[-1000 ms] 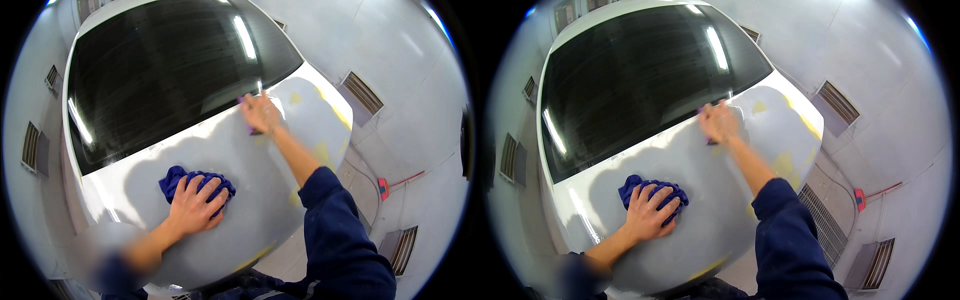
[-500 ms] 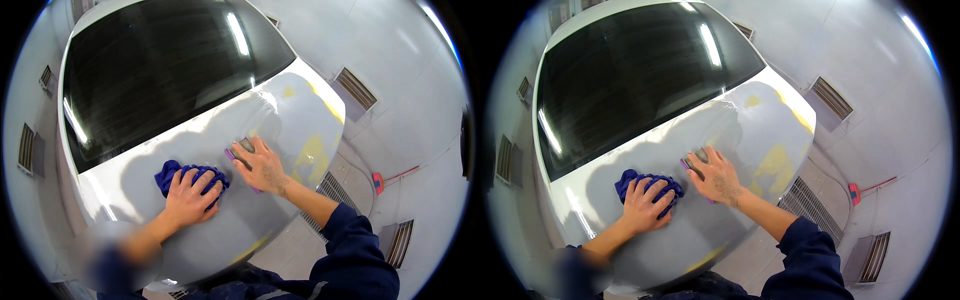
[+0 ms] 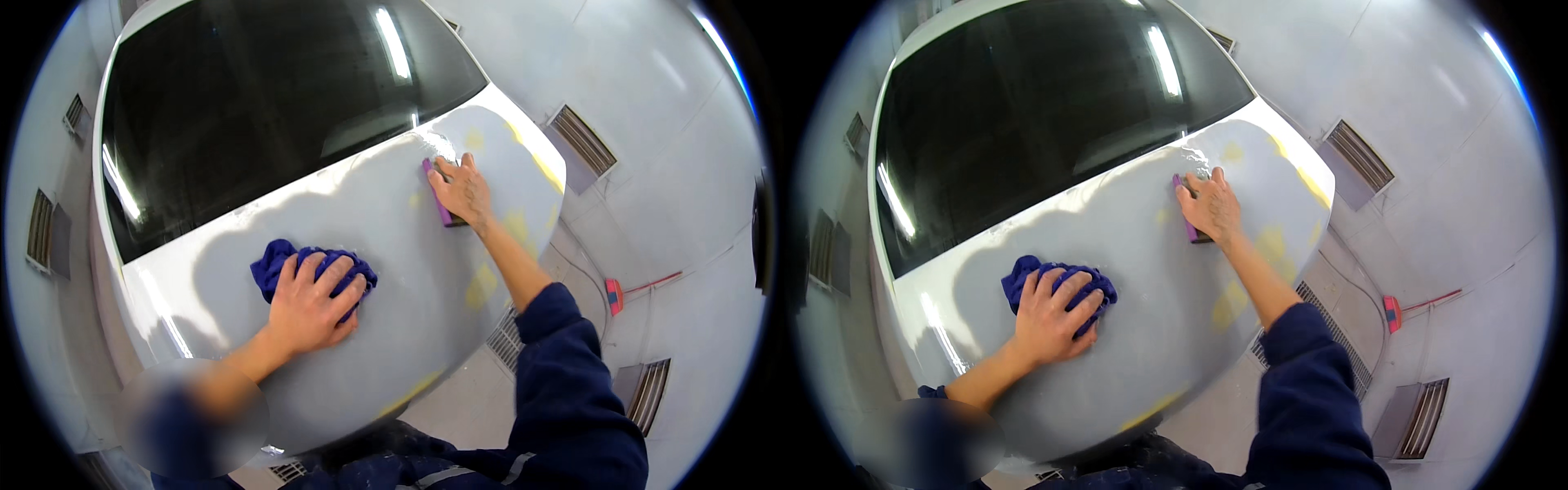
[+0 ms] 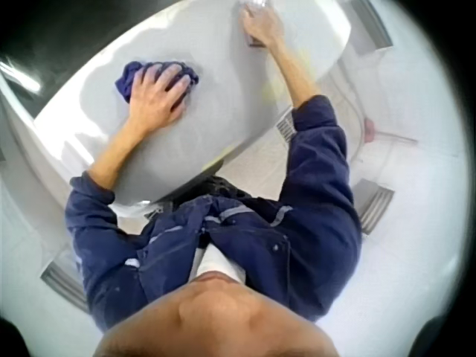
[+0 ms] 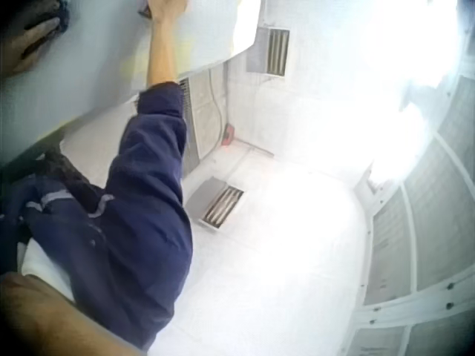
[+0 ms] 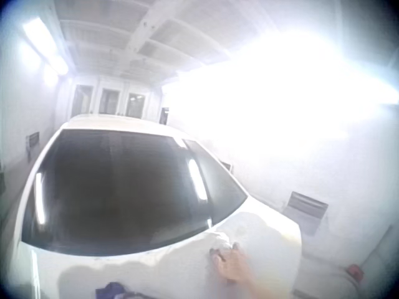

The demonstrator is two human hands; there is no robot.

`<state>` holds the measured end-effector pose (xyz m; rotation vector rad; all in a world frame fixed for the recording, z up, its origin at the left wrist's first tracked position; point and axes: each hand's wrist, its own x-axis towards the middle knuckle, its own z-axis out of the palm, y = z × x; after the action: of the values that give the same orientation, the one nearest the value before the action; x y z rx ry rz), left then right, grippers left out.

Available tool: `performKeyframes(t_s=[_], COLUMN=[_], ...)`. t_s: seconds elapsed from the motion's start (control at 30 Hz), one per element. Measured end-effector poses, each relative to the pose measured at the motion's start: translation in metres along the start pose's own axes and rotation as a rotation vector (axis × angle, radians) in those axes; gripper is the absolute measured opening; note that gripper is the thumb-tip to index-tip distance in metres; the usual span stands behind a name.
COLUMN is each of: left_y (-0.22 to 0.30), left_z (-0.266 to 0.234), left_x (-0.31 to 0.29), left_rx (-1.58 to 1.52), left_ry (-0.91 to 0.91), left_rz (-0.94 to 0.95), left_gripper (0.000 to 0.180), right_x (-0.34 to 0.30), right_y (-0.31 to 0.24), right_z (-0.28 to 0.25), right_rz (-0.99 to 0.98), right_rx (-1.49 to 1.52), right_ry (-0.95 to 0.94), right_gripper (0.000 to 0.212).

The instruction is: The person sands the surface of a white car hood using a sanding block and wipes it with a cloth. They work on multiple areas of the hood, including around the headlight cutouts, and occasionally dip the sanding block into a bucket of water.

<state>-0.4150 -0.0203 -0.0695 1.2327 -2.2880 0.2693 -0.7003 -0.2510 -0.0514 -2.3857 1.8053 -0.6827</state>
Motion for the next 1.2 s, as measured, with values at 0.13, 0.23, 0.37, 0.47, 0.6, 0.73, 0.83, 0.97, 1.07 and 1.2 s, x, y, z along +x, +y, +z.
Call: performKeyframes(t_s=[0.13,0.23,0.37,0.47,0.6,0.73,0.83,0.97,1.07,1.2], left_y=[-0.005,-0.006,-0.001,-0.007,-0.003,-0.003,-0.007,-0.002,-0.004,-0.007], left_z=[-0.007,-0.009,0.0,-0.005,-0.006,0.001,-0.007,-0.002,0.0,-0.009], left_x=[-0.012,-0.004,-0.003,-0.015,-0.005,-0.008,-0.011,-0.001,-0.011,-0.006], left_rx=[0.028,0.018,-0.013,0.015,-0.005,-0.004,0.015,-0.013,-0.016,-0.015], left_ry=[-0.037,-0.02,-0.008,-0.03,-0.017,-0.009,-0.006,0.018,0.005,-0.022], left_rz=[-0.02,-0.015,-0.015,-0.045,-0.014,-0.031,-0.035,-0.009,-0.029,0.006], left_gripper=[0.049,0.049,0.048,0.049,0.051,0.052,0.051,0.05,0.052,0.052], right_x=[-0.065,-0.019,0.04,-0.039,0.028,0.028,-0.009,0.076,0.023,0.021], right_y=[-0.046,-0.033,-0.023,-0.097,-0.078,-0.069,-0.099,-0.049,-0.077,-0.061], right_z=[0.022,0.019,0.019,0.042,0.026,0.061,0.05,0.036,0.048,0.057], right_rz=[-0.224,-0.079,0.139,-0.155,-0.003,0.022,-0.135,0.135,0.01,-0.132], right_rx=[0.0,-0.055,-0.134,-0.094,-0.024,-0.011,0.081,0.005,0.029,0.052], right_ry=[0.095,0.073,0.052,0.111,-0.008,0.036,0.032,0.099,-0.005,0.17], right_gripper=[0.038,0.039,0.037,0.039,0.049,0.051,0.051,0.049,0.052,0.047])
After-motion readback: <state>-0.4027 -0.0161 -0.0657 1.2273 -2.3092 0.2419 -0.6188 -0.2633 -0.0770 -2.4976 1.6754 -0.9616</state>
